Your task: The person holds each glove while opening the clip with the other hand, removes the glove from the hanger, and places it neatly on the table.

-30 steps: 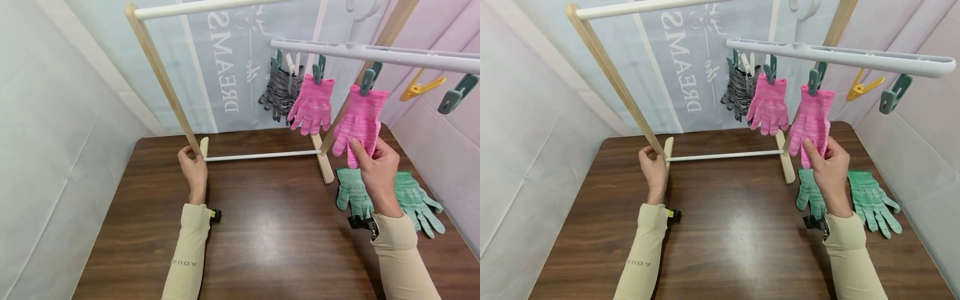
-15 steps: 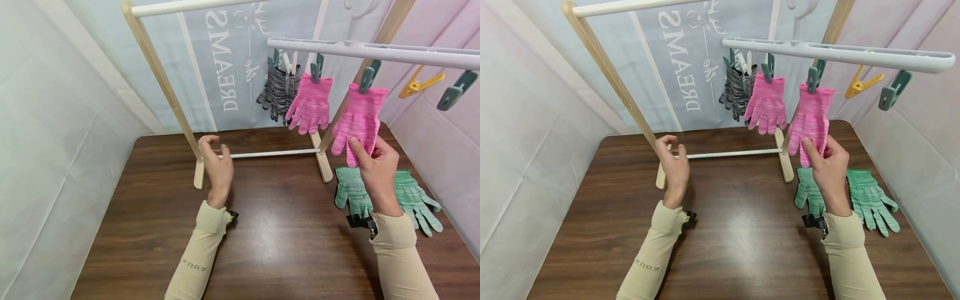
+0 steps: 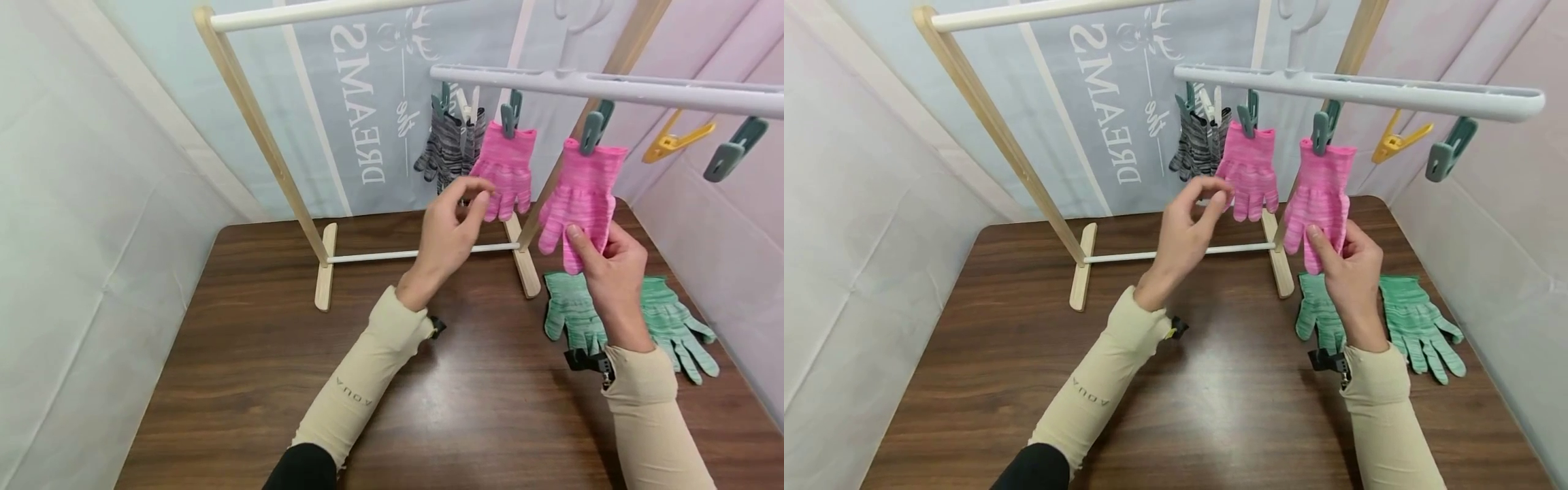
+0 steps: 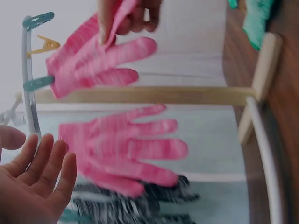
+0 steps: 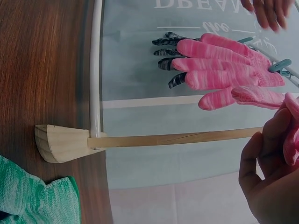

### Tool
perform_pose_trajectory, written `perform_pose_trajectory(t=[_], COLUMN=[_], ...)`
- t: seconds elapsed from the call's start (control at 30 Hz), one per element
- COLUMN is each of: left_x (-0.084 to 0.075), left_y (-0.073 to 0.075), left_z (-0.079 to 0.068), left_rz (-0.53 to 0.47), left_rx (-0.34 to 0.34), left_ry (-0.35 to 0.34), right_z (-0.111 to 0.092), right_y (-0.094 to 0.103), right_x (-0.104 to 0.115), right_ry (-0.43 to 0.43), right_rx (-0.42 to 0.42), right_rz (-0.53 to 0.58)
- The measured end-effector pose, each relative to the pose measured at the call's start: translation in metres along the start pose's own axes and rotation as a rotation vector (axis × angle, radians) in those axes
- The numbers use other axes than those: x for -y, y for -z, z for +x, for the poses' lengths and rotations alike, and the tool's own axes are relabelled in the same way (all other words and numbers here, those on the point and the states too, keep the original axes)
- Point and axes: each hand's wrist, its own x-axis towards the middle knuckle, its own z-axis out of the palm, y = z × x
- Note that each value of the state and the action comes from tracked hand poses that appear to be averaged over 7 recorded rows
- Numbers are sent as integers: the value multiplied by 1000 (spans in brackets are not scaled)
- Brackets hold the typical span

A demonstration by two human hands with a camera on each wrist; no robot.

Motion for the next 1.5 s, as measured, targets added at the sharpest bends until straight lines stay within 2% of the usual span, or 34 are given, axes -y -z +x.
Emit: perform_pose_trajectory(t=[0.23, 0.37, 0.47, 0.7, 0.87, 1.13, 1.37, 1.5], left_x=[-21, -32, -40, -54, -60, -70, -73, -72], left_y=[-21, -32, -39, -50, -54, -60, -61, -60], left_z=[28, 39, 45, 50, 53, 61, 65, 65], left_rz=[37, 82, 109, 110, 129, 178, 73, 3], left_rx=[134, 217, 255, 248, 230, 285, 296, 275], left_ry=[81, 135, 162, 193, 200, 237, 241, 245], right_z=[1, -1, -2, -5, -5, -9, -13, -16], right_y=[1, 3, 3, 0, 0, 0, -1, -2], right_x=[-1, 0, 0, 1, 1, 1, -1, -1], right_ry=[7, 5, -4, -17, 7, -17, -32, -29], right_rx=[4, 5, 9, 25, 20, 26, 36, 34], right_rz=[8, -14, -3, 107, 111, 125, 186, 149])
